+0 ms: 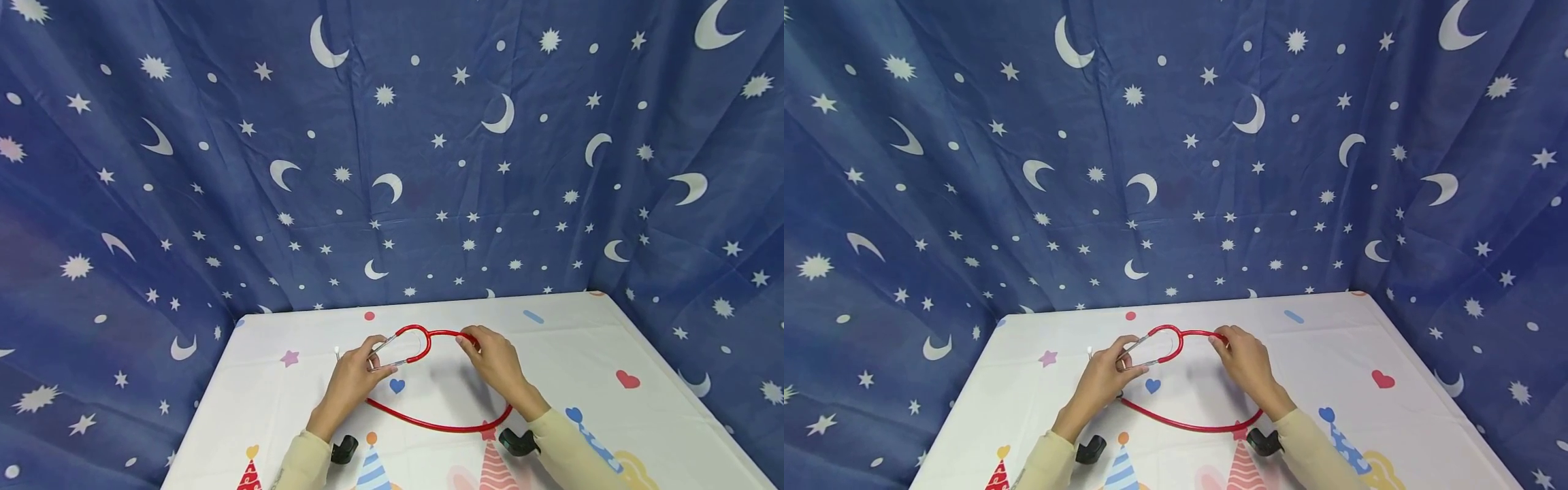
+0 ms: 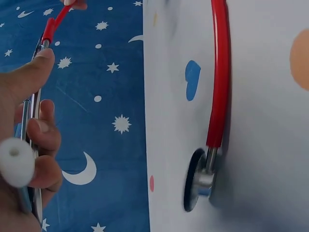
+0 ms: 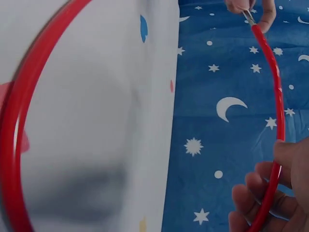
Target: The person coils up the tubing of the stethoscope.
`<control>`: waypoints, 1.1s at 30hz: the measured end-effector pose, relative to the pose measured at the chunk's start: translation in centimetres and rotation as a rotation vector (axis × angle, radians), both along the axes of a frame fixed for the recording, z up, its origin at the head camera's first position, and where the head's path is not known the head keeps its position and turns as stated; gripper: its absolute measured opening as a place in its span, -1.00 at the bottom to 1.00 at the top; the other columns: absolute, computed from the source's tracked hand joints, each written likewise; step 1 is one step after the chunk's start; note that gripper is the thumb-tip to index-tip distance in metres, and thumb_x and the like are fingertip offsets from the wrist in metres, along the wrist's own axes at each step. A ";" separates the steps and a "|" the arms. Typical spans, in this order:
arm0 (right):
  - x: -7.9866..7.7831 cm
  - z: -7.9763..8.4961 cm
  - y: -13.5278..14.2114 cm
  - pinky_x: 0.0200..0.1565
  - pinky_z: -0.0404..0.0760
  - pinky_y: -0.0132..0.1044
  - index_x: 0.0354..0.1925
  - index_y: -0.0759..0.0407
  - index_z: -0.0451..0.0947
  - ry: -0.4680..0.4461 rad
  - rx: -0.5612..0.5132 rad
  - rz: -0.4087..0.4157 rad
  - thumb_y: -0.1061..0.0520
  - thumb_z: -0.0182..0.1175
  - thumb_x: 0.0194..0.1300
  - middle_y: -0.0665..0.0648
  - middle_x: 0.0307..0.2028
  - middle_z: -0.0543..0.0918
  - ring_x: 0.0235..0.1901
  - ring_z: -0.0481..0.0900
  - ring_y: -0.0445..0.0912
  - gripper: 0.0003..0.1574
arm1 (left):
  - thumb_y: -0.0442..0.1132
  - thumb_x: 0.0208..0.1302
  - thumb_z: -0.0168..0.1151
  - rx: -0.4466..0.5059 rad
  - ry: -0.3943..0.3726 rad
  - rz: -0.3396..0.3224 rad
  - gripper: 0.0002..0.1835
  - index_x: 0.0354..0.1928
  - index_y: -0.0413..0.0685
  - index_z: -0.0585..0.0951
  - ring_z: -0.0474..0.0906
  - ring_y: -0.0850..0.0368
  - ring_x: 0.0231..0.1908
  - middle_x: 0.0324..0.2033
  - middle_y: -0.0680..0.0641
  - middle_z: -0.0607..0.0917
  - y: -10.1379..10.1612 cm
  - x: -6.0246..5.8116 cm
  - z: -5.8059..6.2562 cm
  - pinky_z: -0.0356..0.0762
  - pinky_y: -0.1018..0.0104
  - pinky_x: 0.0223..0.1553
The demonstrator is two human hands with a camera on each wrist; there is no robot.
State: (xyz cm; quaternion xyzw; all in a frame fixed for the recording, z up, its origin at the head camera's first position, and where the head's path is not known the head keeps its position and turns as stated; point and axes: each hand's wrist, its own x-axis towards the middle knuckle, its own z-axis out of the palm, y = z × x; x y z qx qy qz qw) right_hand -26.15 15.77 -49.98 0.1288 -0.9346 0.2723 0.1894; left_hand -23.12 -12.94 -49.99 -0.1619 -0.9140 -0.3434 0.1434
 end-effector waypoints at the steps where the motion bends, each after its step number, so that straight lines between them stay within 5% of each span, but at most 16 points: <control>1: 0.2 0.1 0.2 -0.42 0.43 -0.33 -0.16 0.09 0.67 -0.001 -0.006 -0.004 -0.02 0.32 0.29 -0.02 -0.43 0.65 -0.48 0.44 -0.20 -0.75 | -0.01 0.05 0.50 0.006 0.000 -0.003 -0.40 0.15 0.13 0.53 0.29 0.38 -0.63 -0.56 0.24 0.51 -0.1 0.1 0.0 0.31 0.50 -0.59; 7: 1.2 0.6 1.3 -0.45 0.42 -0.38 -0.07 0.12 0.63 0.016 -0.044 -0.010 0.05 0.32 0.29 0.00 -0.39 0.66 -0.50 0.42 -0.20 -0.73 | -0.07 0.06 0.51 0.030 -0.009 0.004 -0.44 0.12 0.16 0.51 0.30 0.39 -0.63 -0.49 0.17 0.55 -0.6 0.4 0.4 0.31 0.49 -0.62; 16: 2.1 1.9 2.1 -0.52 0.37 -0.44 -0.13 0.11 0.63 0.256 -0.129 0.056 0.19 0.32 0.27 -0.05 -0.38 0.61 -0.54 0.33 -0.30 -0.82 | -0.03 0.07 0.50 0.013 -0.028 -0.005 -0.45 0.11 0.20 0.52 0.30 0.38 -0.61 -0.45 0.18 0.53 -0.8 0.8 1.0 0.29 0.49 -0.60; 24: 2.9 3.2 2.7 -0.55 0.34 -0.54 -0.12 0.12 0.65 0.356 -0.165 0.094 0.27 0.37 0.19 -0.07 -0.43 0.55 -0.54 0.30 -0.33 -0.74 | -0.04 0.06 0.50 0.007 -0.013 -0.029 -0.44 0.15 0.19 0.55 0.29 0.39 -0.62 -0.45 0.18 0.53 -0.7 1.5 1.9 0.28 0.50 -0.62; 33: 3.3 5.3 2.9 -0.50 0.24 -0.64 -0.11 0.17 0.66 0.468 -0.223 0.279 0.39 0.38 0.09 -0.08 -0.46 0.45 -0.53 0.25 -0.35 -0.64 | -0.09 0.06 0.51 0.003 0.020 -0.113 -0.42 0.17 0.12 0.58 0.31 0.40 -0.61 -0.48 0.26 0.50 -0.7 2.0 2.8 0.31 0.50 -0.61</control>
